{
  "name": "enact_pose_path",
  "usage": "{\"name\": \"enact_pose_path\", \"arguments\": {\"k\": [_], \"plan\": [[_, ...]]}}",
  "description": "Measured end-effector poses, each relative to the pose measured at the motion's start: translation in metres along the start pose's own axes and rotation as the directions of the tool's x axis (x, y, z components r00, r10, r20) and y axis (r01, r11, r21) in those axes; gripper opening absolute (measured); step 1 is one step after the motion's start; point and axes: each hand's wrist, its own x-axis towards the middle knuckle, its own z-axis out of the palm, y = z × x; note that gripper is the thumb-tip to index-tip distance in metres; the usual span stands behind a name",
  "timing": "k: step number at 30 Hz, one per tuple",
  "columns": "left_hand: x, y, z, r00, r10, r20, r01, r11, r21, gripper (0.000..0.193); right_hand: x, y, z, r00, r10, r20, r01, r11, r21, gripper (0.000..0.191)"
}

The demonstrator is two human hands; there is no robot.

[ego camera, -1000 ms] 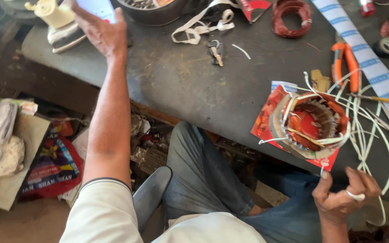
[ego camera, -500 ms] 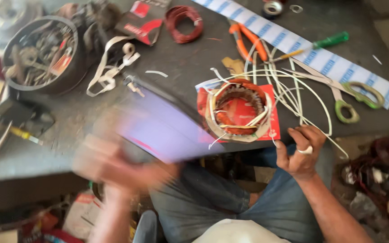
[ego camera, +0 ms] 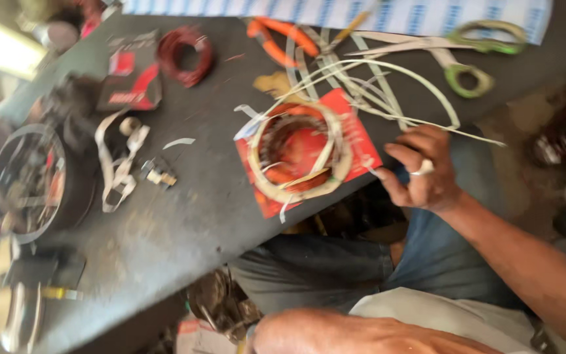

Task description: The person is repairing an electrical coil by cutting strips of cardboard and inserting them into the coil's slots. They use scissors to cut the cardboard and their hands to place the pieces into the coil.

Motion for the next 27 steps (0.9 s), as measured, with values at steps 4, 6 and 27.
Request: {"name": "enact_pose_path", "arguments": {"k": [4, 6, 27], "plan": [[-0.003, 0.002, -0.013, 0.996, -0.072, -0.042, 0.074, 0.997, 0.030, 0.054, 0.011, -0.010, -0.010, 0.997, 0.067, 0.038, -0.068, 0.997, 0.023, 0.044], [-0.002, 0.002, -0.016, 0.994, -0.096, -0.060, 0.098, 0.994, 0.041, 0.050, 0.024, -0.017, -0.014, 0.994, 0.098, 0.042, -0.100, 0.995, 0.029, 0.044], [0.068, -0.053, -0.173, 0.857, -0.378, -0.350, 0.475, 0.316, 0.821, 0.022, 0.088, -0.066, -0.010, 0.735, 0.394, 0.552, -0.625, 0.710, 0.324, 0.113]]}}
